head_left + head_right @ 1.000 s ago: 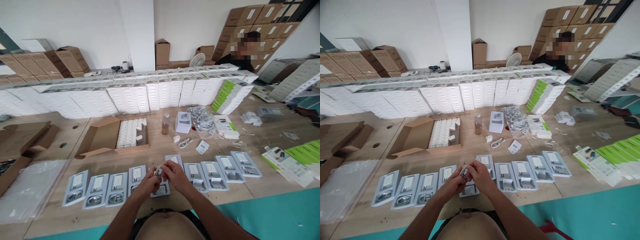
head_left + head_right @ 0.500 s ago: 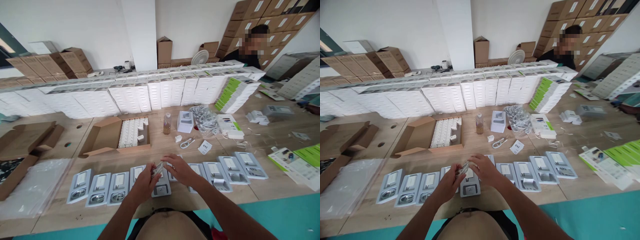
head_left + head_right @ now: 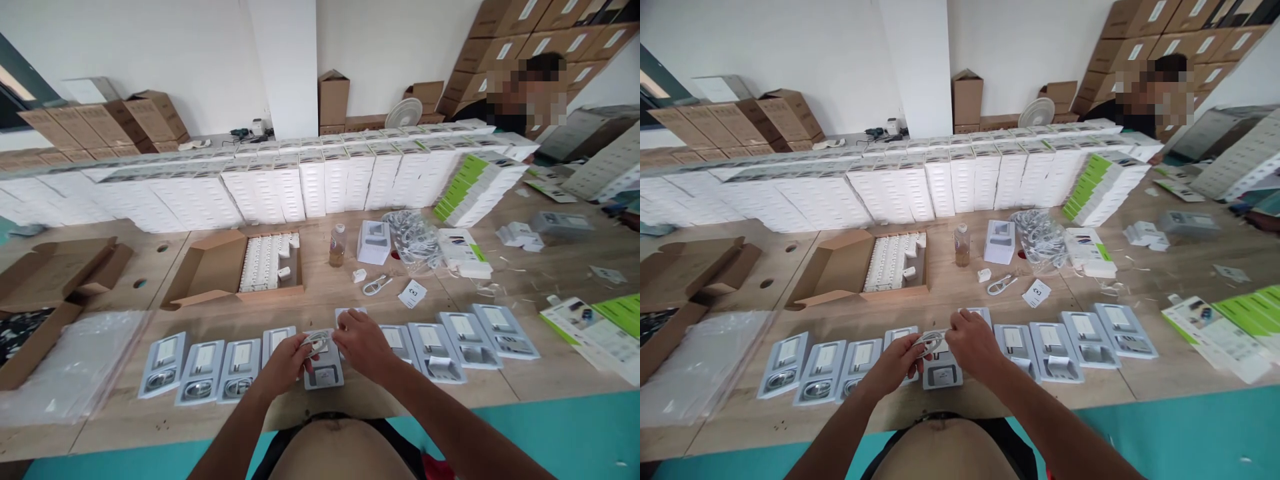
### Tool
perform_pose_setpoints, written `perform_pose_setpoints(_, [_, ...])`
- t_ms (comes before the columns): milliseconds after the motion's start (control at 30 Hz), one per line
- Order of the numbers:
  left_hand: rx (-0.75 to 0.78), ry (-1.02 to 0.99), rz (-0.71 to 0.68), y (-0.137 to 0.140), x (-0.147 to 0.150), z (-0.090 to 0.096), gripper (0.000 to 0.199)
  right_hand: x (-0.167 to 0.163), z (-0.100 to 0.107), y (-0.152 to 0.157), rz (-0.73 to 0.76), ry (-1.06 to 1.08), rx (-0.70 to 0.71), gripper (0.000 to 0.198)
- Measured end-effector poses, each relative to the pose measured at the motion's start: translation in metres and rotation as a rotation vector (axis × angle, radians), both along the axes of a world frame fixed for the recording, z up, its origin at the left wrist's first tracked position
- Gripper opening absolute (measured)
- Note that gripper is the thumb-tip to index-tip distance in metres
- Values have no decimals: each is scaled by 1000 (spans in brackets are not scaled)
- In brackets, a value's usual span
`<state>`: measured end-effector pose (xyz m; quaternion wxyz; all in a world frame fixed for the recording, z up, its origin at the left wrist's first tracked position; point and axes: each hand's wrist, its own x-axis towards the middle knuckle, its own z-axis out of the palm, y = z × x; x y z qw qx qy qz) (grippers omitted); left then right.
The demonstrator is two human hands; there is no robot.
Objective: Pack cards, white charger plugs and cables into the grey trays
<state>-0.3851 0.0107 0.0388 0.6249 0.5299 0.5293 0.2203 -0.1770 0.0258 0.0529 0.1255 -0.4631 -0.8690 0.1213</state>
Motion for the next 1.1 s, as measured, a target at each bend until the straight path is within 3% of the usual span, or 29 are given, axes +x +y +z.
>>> perform_pose_setpoints(100, [227, 238, -19, -3, 1, -9, 27, -9, -3, -5, -147, -26, -118, 12])
perform_pose_setpoints(167, [271, 291, -22, -7, 4, -13, 32, -15, -7, -6, -268, 113, -263, 11])
perform_pose_setpoints(333, [231, 138, 11, -17, 14, -24, 31, -27, -25, -5, -442, 721, -603, 14])
perform_pose_setpoints(467, [91, -114, 94, -21, 16, -32, 32, -35, -39, -14, -502, 972, -741, 18])
perform_pose_setpoints(633, [-34, -291, 95, -23, 12, -36, 36, -38, -44, -24, -565, 1007, -671, 23])
perform_pose_setpoints(800, [-2, -293, 152, -24, 12, -37, 36, -42, -48, -31, -586, 1043, -809, 28])
perform_pose_setpoints(933, [-7, -255, 163, -24, 8, -41, 45, -39, -47, -34, -528, 733, -412, 17])
perform_pose_setpoints(1000, [8, -198, 114, -24, 3, -41, 46, -34, -44, -32, -516, 635, -254, 25])
perform_pose_setpoints(1100, [129, -15, 0, -23, -5, -34, 40, -25, -37, -24, -345, 610, -314, 39])
